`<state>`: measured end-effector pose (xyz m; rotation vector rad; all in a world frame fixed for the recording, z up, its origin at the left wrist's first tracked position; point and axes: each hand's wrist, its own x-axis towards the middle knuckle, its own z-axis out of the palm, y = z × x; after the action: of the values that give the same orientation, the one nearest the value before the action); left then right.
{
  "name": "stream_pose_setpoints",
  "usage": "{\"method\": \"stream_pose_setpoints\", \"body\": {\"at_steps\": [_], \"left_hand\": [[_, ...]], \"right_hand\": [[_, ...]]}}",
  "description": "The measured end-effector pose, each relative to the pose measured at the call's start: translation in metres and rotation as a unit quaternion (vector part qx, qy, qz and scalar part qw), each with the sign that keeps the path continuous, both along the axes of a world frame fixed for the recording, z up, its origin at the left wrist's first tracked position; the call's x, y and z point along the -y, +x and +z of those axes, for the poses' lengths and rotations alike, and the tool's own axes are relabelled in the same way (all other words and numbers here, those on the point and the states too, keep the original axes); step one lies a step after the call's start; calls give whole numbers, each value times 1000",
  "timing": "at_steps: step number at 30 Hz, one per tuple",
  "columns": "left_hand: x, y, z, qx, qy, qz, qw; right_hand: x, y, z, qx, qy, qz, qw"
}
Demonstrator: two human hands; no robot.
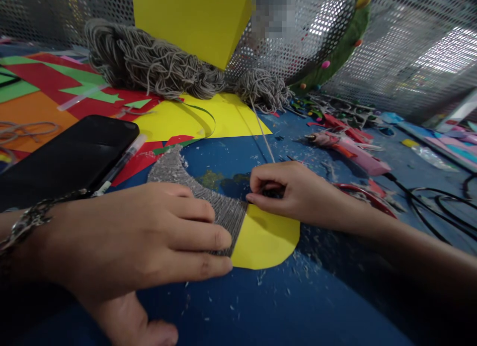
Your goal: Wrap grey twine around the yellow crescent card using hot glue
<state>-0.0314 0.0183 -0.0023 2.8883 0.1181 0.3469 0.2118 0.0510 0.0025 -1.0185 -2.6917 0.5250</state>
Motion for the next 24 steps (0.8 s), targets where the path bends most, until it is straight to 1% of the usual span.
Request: {"method": "stream_pose_setpoints", "body": {"at_steps": [4,9,13,18,22,23,24], "left_hand": [[0,2,1,18,-14,2,1000],[-1,1,1,13,-37,26,999],[-1,0,1,2,-36,16,999],[0,1,3,2,-14,16,1000],[1,2,3,2,11,-7,1000],[1,2,3,4,18,-4,1000],[2,1,2,7,23,12,1000]], "right_hand": [[0,-1,0,8,-8,-5,1000],[1,-2,2,15,-18,-13,1000],[2,-2,2,17,-23,-27,999],[3,-2,2,15,-12,-25,1000],[3,-1,3,14,-8,-25,1000],[3,-1,3,14,-8,-26,1000],[3,-2,3,15,-9,-27,999]]}}
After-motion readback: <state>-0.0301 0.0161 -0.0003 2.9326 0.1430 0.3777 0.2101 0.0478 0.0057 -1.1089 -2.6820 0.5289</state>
